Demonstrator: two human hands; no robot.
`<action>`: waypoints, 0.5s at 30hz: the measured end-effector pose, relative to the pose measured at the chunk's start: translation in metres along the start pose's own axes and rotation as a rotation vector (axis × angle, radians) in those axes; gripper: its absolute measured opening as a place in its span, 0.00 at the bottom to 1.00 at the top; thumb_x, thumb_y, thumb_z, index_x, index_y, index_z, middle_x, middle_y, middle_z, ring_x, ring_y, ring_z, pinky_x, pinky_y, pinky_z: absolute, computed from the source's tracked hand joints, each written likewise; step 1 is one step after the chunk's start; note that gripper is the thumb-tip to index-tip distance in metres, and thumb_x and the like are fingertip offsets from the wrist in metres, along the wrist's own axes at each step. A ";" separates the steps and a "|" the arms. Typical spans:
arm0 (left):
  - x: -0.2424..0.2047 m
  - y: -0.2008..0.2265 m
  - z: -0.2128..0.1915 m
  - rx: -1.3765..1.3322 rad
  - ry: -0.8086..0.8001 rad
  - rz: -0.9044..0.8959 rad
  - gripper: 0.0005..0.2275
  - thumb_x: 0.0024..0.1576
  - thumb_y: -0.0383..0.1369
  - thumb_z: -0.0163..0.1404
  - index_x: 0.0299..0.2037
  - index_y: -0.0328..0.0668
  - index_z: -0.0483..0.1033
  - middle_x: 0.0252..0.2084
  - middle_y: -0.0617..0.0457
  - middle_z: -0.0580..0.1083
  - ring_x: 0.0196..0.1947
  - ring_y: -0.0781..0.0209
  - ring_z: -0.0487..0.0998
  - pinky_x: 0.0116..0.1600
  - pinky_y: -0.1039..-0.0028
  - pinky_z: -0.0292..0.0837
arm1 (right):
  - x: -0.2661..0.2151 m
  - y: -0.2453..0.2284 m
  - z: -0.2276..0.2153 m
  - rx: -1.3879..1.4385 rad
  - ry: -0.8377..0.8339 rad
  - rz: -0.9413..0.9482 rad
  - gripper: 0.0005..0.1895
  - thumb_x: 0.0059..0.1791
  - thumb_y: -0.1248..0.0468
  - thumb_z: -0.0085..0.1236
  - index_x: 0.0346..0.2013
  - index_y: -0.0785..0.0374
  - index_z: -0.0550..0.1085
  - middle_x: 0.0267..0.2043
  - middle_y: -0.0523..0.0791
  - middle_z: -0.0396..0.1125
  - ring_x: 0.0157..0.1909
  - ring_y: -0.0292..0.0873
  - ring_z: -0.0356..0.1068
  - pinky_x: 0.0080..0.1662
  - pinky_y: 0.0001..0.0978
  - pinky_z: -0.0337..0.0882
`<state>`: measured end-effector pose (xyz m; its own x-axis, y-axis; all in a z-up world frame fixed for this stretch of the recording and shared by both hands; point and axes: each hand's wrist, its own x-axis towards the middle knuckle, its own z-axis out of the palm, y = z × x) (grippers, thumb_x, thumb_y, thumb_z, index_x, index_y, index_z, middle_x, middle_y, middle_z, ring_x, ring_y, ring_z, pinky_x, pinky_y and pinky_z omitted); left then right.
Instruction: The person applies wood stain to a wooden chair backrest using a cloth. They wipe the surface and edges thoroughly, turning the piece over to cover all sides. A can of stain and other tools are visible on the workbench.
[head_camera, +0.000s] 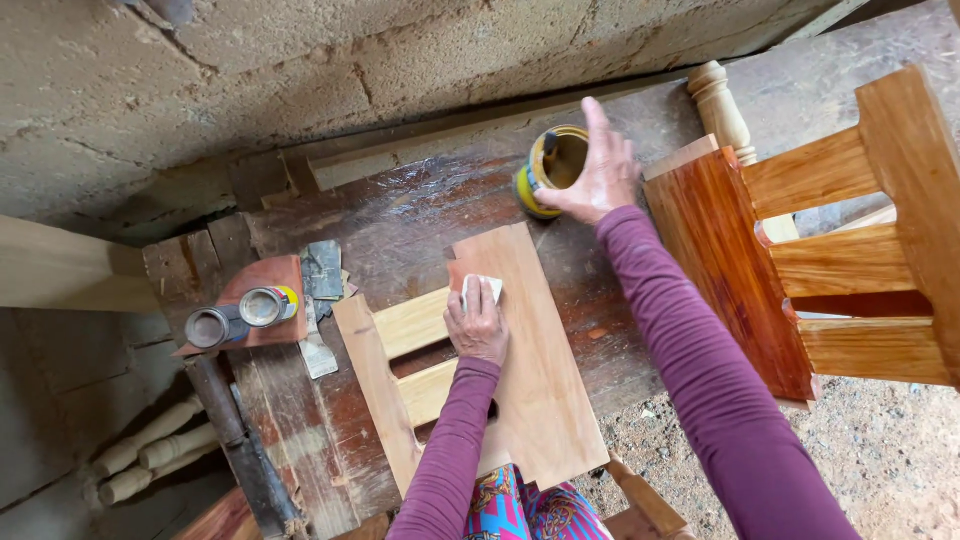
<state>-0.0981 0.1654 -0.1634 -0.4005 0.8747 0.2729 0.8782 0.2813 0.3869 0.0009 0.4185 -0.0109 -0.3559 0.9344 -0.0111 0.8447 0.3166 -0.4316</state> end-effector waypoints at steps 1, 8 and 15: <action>0.000 0.000 0.000 -0.002 -0.001 0.000 0.23 0.47 0.30 0.59 0.55 0.35 0.78 0.62 0.46 0.72 0.57 0.38 0.68 0.55 0.52 0.67 | 0.000 0.008 -0.005 -0.020 0.010 0.019 0.72 0.27 0.49 0.83 0.76 0.50 0.45 0.64 0.55 0.59 0.65 0.60 0.57 0.61 0.63 0.58; -0.001 0.001 0.001 0.002 0.007 -0.001 0.22 0.47 0.30 0.59 0.54 0.35 0.78 0.62 0.47 0.72 0.58 0.39 0.68 0.55 0.53 0.67 | -0.004 0.068 -0.034 -0.076 0.089 0.165 0.68 0.31 0.47 0.82 0.76 0.49 0.48 0.66 0.56 0.59 0.68 0.61 0.56 0.61 0.65 0.59; -0.003 0.003 -0.007 -0.008 -0.016 0.002 0.22 0.47 0.31 0.59 0.54 0.34 0.78 0.63 0.47 0.71 0.56 0.39 0.68 0.53 0.52 0.67 | -0.027 0.089 -0.036 -0.048 0.140 0.139 0.68 0.33 0.47 0.83 0.76 0.55 0.48 0.69 0.59 0.55 0.71 0.62 0.51 0.63 0.65 0.53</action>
<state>-0.0958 0.1614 -0.1567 -0.3942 0.8814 0.2602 0.8770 0.2761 0.3933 0.0997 0.4274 -0.0169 -0.1780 0.9823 0.0591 0.9014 0.1869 -0.3907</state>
